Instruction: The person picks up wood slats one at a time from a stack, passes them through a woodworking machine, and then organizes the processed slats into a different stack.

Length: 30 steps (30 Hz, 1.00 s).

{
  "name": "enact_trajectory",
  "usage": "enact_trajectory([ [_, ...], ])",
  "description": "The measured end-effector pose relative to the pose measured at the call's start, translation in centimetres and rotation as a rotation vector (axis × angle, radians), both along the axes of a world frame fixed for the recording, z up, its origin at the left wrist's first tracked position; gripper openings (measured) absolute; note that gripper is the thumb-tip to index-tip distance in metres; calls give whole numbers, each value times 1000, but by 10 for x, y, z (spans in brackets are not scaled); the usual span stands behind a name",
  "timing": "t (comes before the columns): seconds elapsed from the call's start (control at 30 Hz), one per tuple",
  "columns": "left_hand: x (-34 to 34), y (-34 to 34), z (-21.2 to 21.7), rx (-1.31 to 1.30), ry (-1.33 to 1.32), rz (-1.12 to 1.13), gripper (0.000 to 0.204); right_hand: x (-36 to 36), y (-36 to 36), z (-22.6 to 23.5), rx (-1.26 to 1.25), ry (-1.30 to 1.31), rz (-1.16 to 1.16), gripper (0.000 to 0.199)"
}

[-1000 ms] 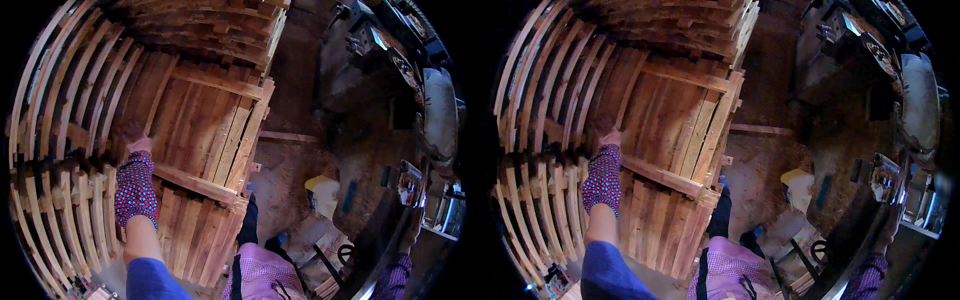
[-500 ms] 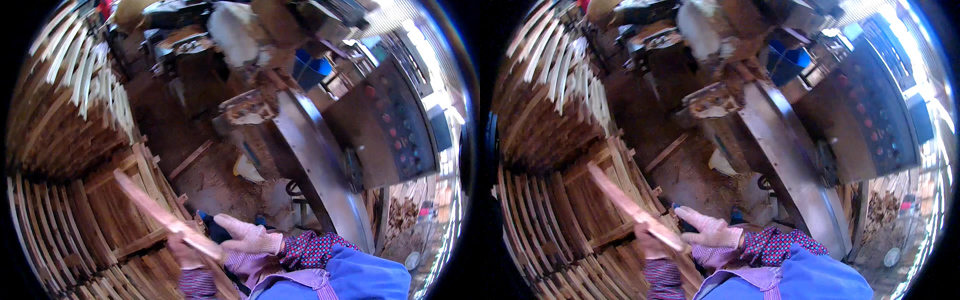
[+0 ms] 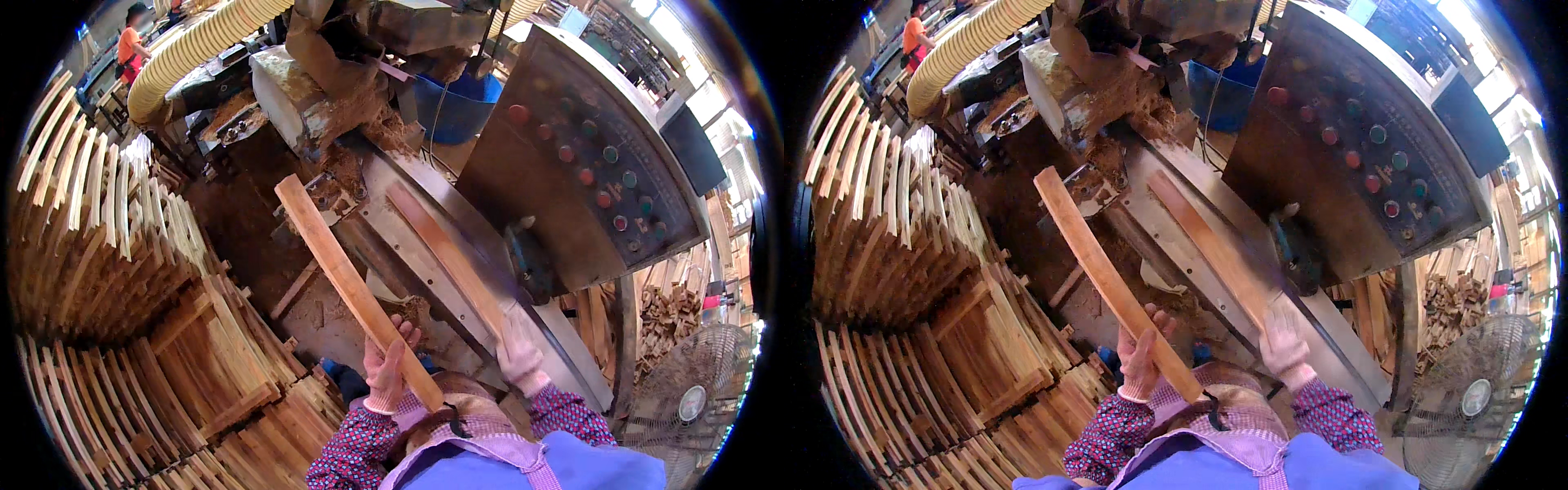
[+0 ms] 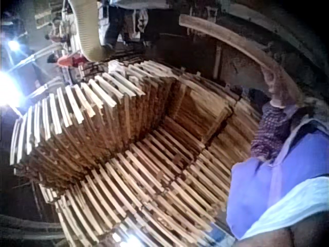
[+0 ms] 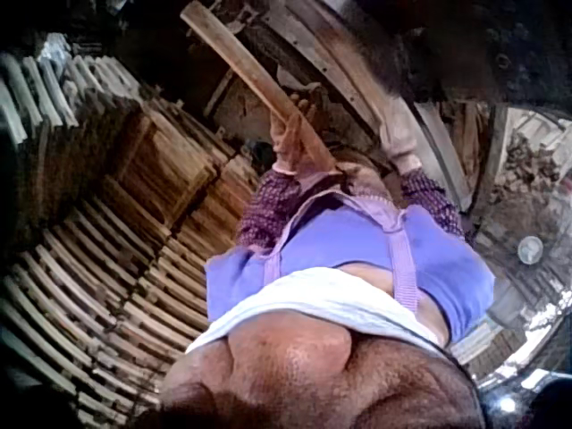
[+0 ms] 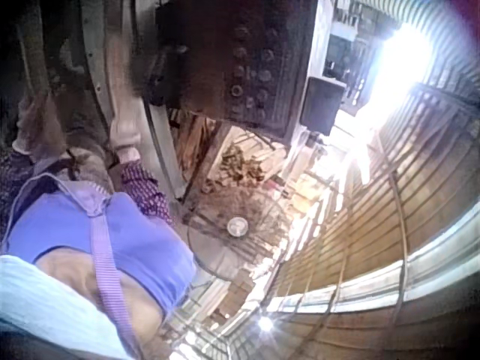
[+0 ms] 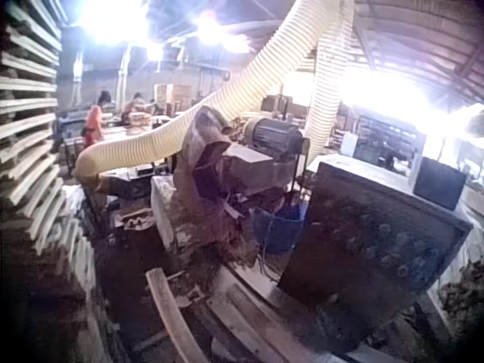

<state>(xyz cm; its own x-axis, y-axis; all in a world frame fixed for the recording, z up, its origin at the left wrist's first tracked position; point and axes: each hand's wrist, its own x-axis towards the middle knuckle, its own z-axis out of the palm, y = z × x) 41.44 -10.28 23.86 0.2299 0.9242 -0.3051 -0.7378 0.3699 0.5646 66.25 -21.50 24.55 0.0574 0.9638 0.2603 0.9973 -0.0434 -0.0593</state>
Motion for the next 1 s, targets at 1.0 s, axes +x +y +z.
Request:
enact_trajectory([
  [1.0,-122,1,-121,142,941,-260,69,-27,17,5,-235,382,-40,54],
])
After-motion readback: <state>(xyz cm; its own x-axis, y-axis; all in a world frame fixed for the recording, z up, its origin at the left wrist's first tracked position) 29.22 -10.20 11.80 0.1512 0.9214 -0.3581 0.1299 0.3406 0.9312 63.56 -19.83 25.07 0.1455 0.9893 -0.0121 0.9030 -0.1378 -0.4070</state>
